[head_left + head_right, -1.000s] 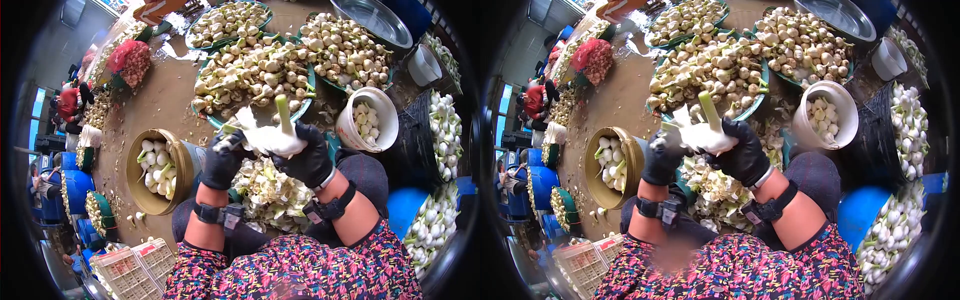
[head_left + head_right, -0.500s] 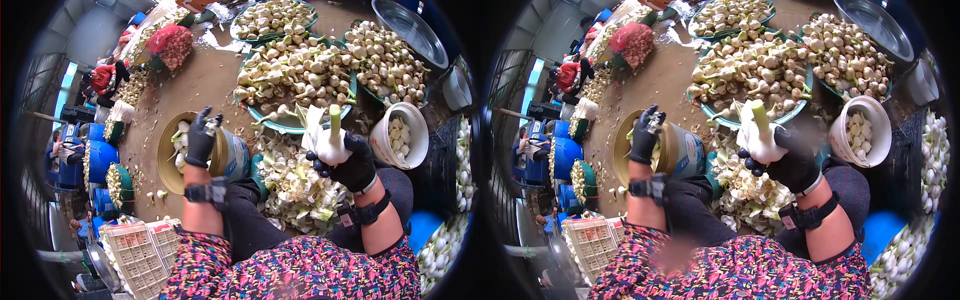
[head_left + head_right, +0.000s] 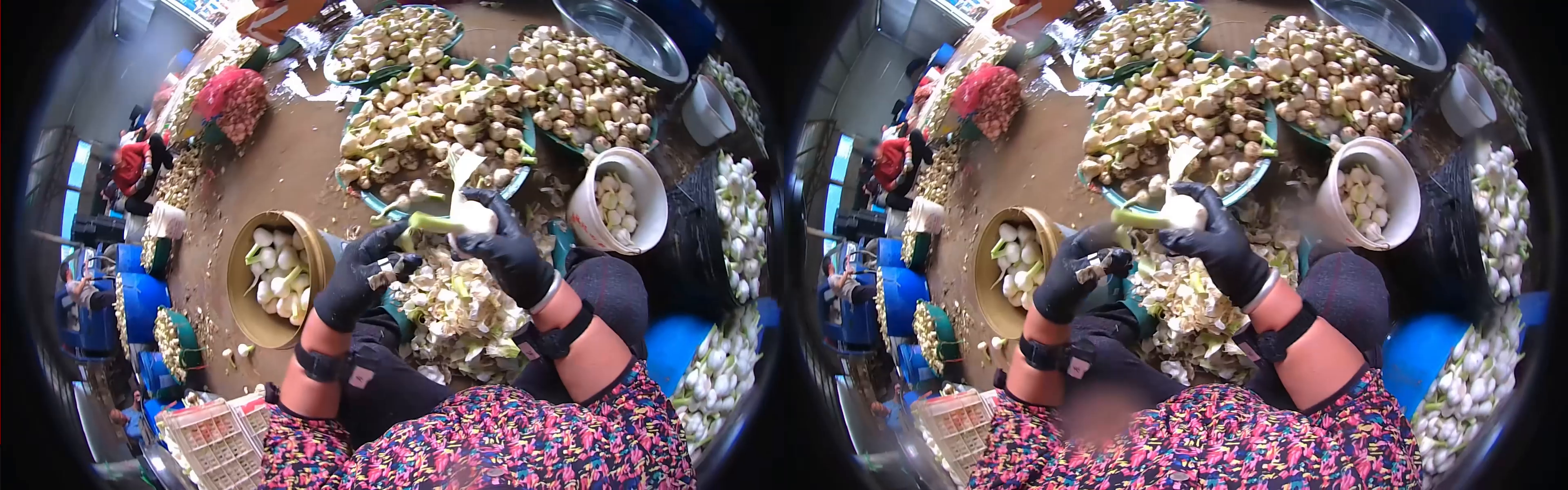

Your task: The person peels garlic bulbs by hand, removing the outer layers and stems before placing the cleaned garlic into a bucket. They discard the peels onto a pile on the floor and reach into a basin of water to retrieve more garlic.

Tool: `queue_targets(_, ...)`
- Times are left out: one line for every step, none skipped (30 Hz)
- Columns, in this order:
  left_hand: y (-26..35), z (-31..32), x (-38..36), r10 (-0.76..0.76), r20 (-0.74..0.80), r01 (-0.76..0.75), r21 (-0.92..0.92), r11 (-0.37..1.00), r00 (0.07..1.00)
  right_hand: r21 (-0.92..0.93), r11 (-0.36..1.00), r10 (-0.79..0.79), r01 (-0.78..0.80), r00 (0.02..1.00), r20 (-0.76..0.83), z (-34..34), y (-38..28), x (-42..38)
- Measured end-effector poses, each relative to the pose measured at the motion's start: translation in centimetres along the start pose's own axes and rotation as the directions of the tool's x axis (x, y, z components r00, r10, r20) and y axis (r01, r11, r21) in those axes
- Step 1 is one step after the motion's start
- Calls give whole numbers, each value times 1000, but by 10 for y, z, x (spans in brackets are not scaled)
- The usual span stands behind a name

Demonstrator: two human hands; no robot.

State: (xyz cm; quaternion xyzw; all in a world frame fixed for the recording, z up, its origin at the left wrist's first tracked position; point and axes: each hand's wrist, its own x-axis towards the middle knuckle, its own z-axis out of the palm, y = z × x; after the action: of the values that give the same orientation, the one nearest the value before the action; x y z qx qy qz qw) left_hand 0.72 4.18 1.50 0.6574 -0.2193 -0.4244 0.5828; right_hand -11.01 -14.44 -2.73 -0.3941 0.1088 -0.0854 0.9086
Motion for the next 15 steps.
queue_targets(0, 11, 3, 18, -1, -18, -74, 997, 1000, -56, 998, -41, 43, 999, 23, 3, -1, -3)
queue_targets(4, 27, 2, 90, -36, -95, -168, 981, 995, -112, 990, -78, 84, 996, 52, 6, -2, -5)
queue_targets(2, 38, 7, 214, -88, -220, -72, 973, 973, -563, 745, -341, 358, 930, 140, 1, 6, 0)
queue_targets(0, 46, 10, 337, -129, -336, 30, 941, 933, -610, 660, -421, 439, 888, 184, 3, 10, 1)
queue_targets(-3, 47, 12, 337, -127, -336, 28, 941, 933, -567, 722, -370, 398, 913, 171, 4, 9, 0)
queue_targets(-7, 48, 14, 324, -142, -332, -37, 942, 935, -520, 778, -318, 352, 935, 158, 3, 7, -2)
queue_targets(-10, 49, 16, 308, -153, -325, -103, 940, 939, -295, 921, -247, 255, 967, 63, -1, 8, 0)
queue_targets(-11, 48, 16, 303, -145, -320, -105, 942, 942, -37, 988, -153, 152, 988, -11, -7, 9, 4)
queue_targets(-11, 45, 15, 274, -109, -284, -97, 954, 956, -37, 986, -168, 166, 982, -84, -14, 10, 11)
queue_targets(-11, 44, 14, 244, -75, -250, -86, 964, 967, -38, 983, -182, 179, 971, -154, -13, 5, 14)
queue_targets(-9, 46, 15, 253, -142, -270, -112, 956, 957, -135, 963, -252, 234, 957, -140, -11, 0, 10)
queue_targets(-6, 43, 17, 264, -177, -292, -162, 943, 948, -231, 930, -318, 287, 941, -113, -8, -8, 5)
queue_targets(-5, 38, 18, 265, -218, -300, -148, 942, 939, -76, 955, -293, 287, 952, -92, -4, -15, 3)
queue_targets(-7, 31, 19, 267, -259, -308, -131, 942, 928, 83, 958, -271, 275, 960, -65, -2, -20, 0)
queue_targets(-13, 18, 22, 269, -264, -306, -112, 945, 926, 37, 996, -89, 86, 993, 72, -6, -27, -9)
